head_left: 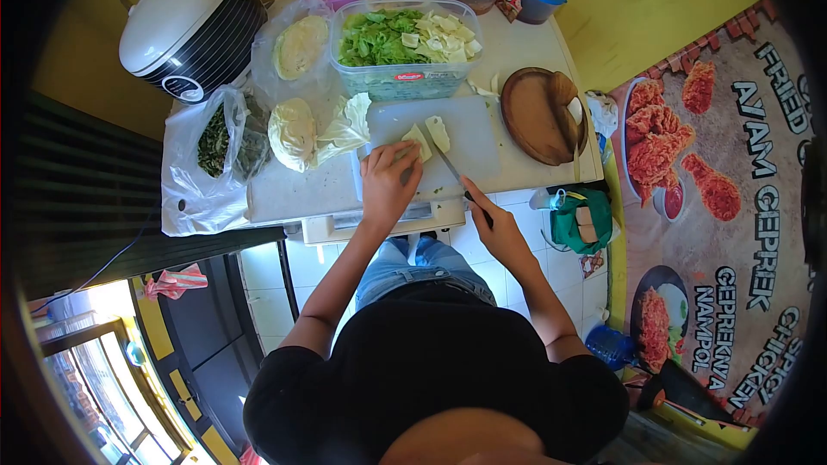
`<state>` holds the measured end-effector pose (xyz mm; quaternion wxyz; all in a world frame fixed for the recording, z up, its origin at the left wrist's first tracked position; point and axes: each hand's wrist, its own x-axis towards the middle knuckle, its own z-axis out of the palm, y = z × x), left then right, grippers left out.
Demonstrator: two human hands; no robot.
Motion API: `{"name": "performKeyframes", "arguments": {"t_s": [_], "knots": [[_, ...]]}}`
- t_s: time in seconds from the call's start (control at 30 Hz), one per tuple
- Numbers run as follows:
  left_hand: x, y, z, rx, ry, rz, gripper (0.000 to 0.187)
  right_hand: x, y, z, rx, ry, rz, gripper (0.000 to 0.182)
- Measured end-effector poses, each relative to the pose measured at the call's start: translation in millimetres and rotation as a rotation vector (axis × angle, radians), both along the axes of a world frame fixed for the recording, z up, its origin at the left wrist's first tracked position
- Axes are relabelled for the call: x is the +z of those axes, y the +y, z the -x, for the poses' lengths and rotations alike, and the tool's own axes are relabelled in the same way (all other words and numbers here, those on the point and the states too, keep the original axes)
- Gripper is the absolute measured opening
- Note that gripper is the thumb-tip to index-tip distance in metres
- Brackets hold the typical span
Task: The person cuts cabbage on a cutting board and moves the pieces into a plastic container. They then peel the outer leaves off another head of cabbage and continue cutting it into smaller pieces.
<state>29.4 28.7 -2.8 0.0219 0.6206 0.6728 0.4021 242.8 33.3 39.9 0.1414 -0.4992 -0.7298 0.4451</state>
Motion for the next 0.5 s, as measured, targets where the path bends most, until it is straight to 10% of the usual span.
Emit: {"name": "performKeyframes", "arguments": {"t_s": [0.5], "knots": [[11.6,33.3,14.9,-0.295,0.146,0.047,0.032,0.2,11.5,-1.9,-0.122,0.137,0.017,0.044]]}}
